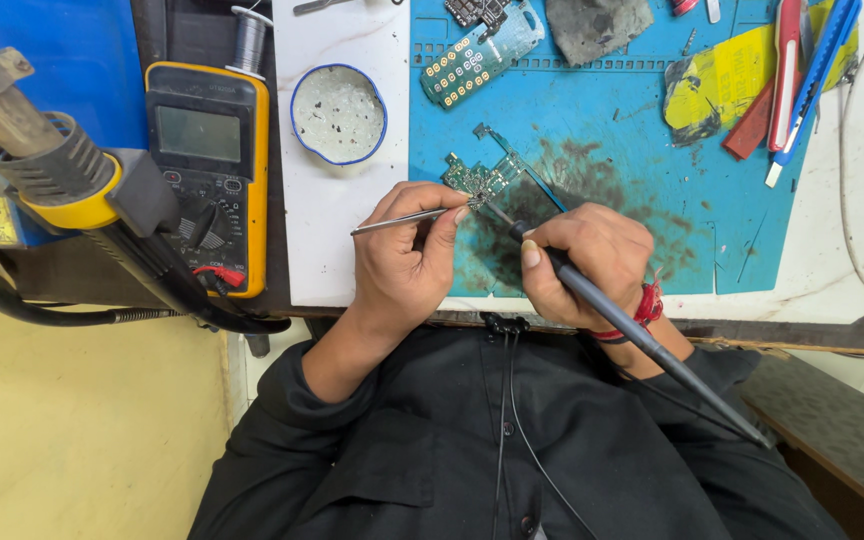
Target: The person uses a soldering iron and tweezers to solder components on a small green circuit board. They repeatedly heat solder joints and adjust tiny parts while the board rests on a blue work mat.
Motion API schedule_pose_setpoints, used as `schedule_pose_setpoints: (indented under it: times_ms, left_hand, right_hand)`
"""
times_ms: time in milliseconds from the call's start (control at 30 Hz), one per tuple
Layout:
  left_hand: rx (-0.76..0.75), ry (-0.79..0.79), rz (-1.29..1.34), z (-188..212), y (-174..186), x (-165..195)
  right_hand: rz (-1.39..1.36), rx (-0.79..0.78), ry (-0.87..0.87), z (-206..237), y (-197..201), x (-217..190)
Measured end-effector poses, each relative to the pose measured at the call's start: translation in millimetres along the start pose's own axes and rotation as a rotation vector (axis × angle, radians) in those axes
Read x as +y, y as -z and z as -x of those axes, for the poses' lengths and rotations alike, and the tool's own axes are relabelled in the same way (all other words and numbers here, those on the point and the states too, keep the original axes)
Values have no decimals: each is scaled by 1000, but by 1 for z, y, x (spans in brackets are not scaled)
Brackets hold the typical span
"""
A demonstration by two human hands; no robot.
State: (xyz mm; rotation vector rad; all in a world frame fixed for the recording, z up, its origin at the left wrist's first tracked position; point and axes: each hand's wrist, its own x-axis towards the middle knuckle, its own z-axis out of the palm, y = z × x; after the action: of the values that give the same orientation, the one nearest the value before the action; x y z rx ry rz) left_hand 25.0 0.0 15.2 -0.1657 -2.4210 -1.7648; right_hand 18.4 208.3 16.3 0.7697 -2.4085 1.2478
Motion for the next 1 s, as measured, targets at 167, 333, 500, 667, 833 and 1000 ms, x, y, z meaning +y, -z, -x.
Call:
schedule_pose_setpoints:
  times_ms: [167, 333, 500, 667, 833, 1000]
  left_hand:
    - [1, -5, 5, 0, 0, 0]
    - [-3, 18, 7, 0, 0, 0]
    - [1, 9, 6, 1, 0, -2]
    - [0, 13, 5, 2, -1, -2]
    - [0, 18, 17, 1, -1, -2]
    - [0, 9, 2, 2, 0, -2]
  right_hand:
    - [0, 17, -15, 0, 0, 0]
    - [-7, -2, -13, -1, 0, 0]
    - [-46, 7, -61, 0, 0, 0]
    - [-21, 18, -62, 2, -1, -1]
    - [-25, 14, -54, 1, -1, 0]
    - [-30, 20, -46, 2, -2, 1]
